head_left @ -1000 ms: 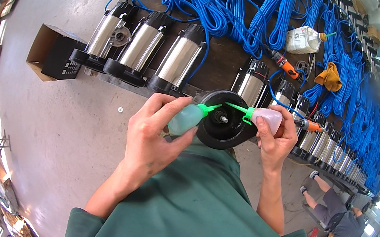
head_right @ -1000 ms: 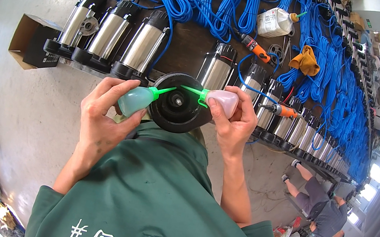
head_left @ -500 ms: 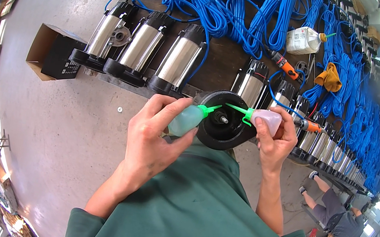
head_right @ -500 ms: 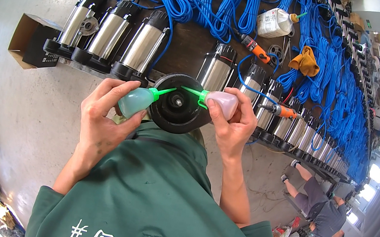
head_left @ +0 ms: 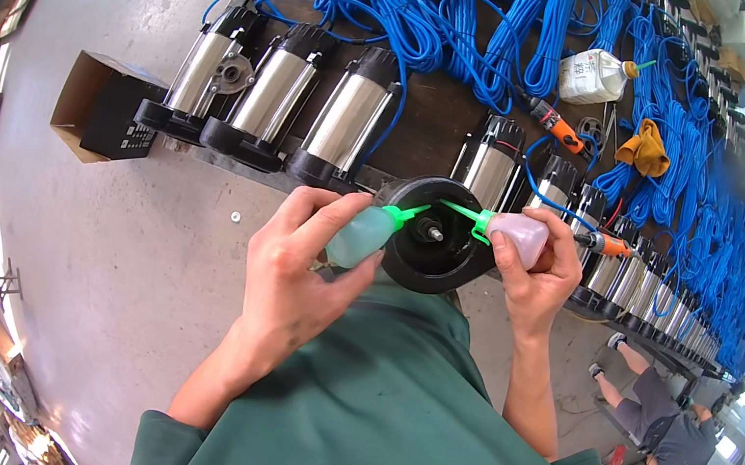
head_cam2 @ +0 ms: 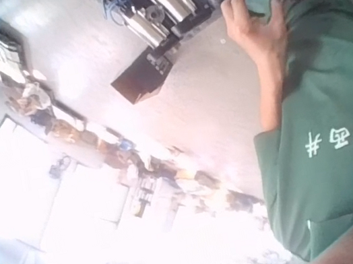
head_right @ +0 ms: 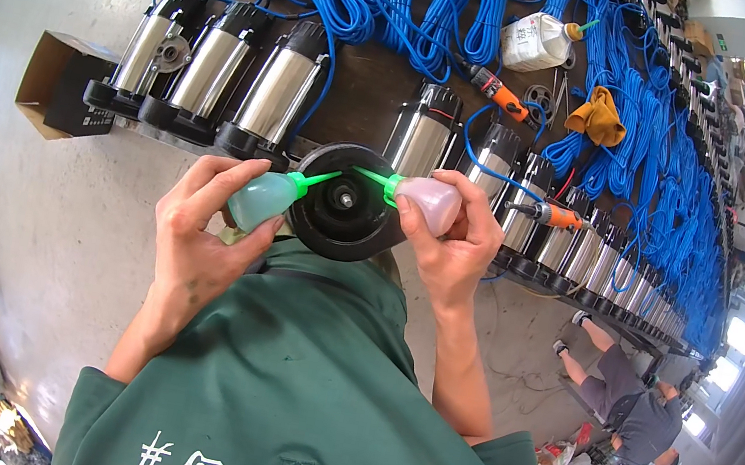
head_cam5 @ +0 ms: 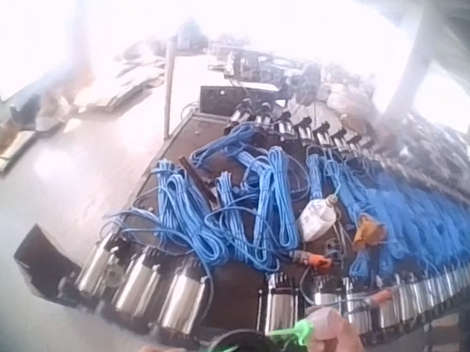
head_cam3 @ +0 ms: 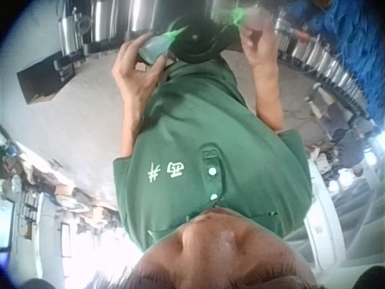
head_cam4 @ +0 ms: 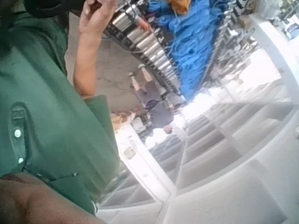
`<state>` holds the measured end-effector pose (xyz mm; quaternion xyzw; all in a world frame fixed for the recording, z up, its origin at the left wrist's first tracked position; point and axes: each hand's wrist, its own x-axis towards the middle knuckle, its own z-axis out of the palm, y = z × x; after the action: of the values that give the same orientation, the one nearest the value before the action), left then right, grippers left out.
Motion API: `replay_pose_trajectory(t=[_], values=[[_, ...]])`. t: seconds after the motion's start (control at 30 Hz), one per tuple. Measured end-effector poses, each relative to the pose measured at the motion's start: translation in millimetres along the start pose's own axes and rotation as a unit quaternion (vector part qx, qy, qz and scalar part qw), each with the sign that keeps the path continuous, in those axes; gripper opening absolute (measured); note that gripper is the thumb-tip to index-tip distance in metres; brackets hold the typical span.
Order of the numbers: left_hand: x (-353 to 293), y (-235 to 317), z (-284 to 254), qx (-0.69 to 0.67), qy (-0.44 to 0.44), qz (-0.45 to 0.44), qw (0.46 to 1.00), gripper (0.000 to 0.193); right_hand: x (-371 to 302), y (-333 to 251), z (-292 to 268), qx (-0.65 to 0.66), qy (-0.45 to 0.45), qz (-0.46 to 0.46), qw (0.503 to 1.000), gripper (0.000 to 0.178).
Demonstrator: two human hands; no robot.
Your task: The person assembles industrial pumps by inserting O-rings, applying lubricants from small squeeze bottles, and using a pneumatic screwdriver to fasten components on a factory workbench.
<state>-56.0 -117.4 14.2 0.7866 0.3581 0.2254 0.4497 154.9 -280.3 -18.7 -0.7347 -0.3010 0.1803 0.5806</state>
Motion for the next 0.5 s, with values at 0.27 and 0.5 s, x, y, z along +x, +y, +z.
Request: replay_pose_trajectory(t=[0.27, 0.5], values=[[0, 0, 2, -0.018, 0.004, -0.013, 1.000, 0.045, 1, 6, -7, 0.193, 0.033, 0.148, 0.969, 0.036], [2, -6, 2, -0.094, -0.021, -0.060, 0.994, 0.044, 25, -2, -25, 0.441, -0.005, 0.272, 0.856, 0.054]])
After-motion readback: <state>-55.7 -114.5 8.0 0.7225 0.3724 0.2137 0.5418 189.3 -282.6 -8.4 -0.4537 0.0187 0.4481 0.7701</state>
